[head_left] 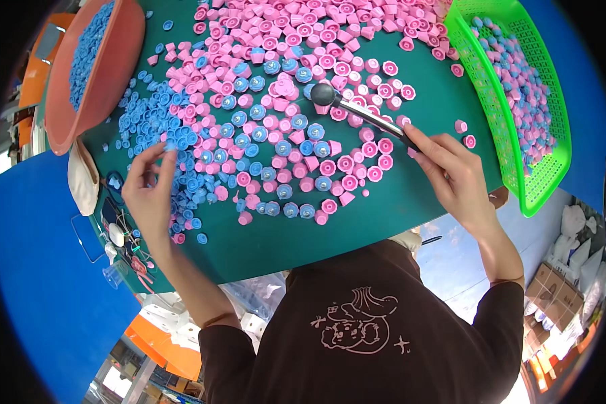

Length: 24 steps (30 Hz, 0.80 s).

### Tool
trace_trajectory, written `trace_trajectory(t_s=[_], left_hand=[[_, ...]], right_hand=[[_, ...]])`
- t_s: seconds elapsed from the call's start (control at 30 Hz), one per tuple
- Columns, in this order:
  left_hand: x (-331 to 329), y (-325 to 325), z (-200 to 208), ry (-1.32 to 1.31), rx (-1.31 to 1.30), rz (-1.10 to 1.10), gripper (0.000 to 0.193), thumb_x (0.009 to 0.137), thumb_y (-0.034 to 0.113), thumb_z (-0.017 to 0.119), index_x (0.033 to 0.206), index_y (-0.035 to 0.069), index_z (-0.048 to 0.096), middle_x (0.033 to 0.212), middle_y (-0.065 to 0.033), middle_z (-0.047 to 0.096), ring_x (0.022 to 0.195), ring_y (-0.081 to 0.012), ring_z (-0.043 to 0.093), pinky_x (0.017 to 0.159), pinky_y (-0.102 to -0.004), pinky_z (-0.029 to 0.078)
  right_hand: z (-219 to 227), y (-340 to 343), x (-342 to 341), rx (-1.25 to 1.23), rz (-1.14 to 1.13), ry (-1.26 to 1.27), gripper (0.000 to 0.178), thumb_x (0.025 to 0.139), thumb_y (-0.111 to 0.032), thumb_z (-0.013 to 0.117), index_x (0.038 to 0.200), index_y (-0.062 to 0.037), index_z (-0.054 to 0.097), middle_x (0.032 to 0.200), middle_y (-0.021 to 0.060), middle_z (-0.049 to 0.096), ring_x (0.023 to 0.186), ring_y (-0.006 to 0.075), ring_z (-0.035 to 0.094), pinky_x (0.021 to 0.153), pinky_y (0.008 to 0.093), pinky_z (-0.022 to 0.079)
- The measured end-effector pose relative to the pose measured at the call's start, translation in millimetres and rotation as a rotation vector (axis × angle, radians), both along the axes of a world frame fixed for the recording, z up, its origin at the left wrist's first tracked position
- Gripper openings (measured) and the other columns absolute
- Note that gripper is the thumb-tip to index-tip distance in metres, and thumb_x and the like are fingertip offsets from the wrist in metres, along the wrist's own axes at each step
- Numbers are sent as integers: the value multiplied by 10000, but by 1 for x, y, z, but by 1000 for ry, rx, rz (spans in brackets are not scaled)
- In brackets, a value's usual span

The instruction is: Assembling toy components by joining pink and blue plastic pieces using a mallet.

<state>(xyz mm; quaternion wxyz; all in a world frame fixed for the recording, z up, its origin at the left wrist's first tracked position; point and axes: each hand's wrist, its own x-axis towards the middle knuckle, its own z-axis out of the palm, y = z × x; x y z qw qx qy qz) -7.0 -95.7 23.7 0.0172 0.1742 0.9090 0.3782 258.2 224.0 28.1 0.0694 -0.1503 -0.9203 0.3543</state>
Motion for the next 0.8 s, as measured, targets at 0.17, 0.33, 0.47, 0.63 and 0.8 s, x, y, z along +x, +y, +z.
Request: trace_trajectory(t_s=[0.17,0.33,0.47,0.63,0.8], left_hand=[[36,58,6,46,17,-243,220,747,64,776,956,55,711,843,-12,664,683,-85,520,602,-227,412],[52,115,-3,168,59,-533,220,710,69,782,912,50,697,816,-53,645,720,-196,576,665,-316,471],[56,139,-17,244,52,-680,229,705,98,791,905,49,693,783,-56,618,736,-213,582,676,-325,459],[53,148,-26,215,-21,-717,205,703,118,789,860,44,682,779,-57,613,729,-232,571,681,-349,447],[54,150,-25,205,-23,-702,208,700,125,792,852,41,677,767,-59,603,710,-232,562,672,-354,443]], right_hand=[[-3,-4,6,-29,62,-24,440,847,26,634,1275,-69,609,794,95,589,637,168,545,578,265,430],[-2,0,12,-155,-54,-37,424,863,22,619,1280,-48,599,771,79,563,628,148,517,574,252,405],[-3,0,15,-208,-108,-38,409,875,7,615,1281,-43,597,765,66,546,639,134,492,580,245,385],[-5,-1,19,-203,-89,-20,405,877,-13,620,1280,-42,598,772,73,561,666,153,508,608,260,403],[-4,1,19,-195,-79,-53,403,876,-18,624,1278,-43,600,786,80,576,677,161,520,621,261,414]])
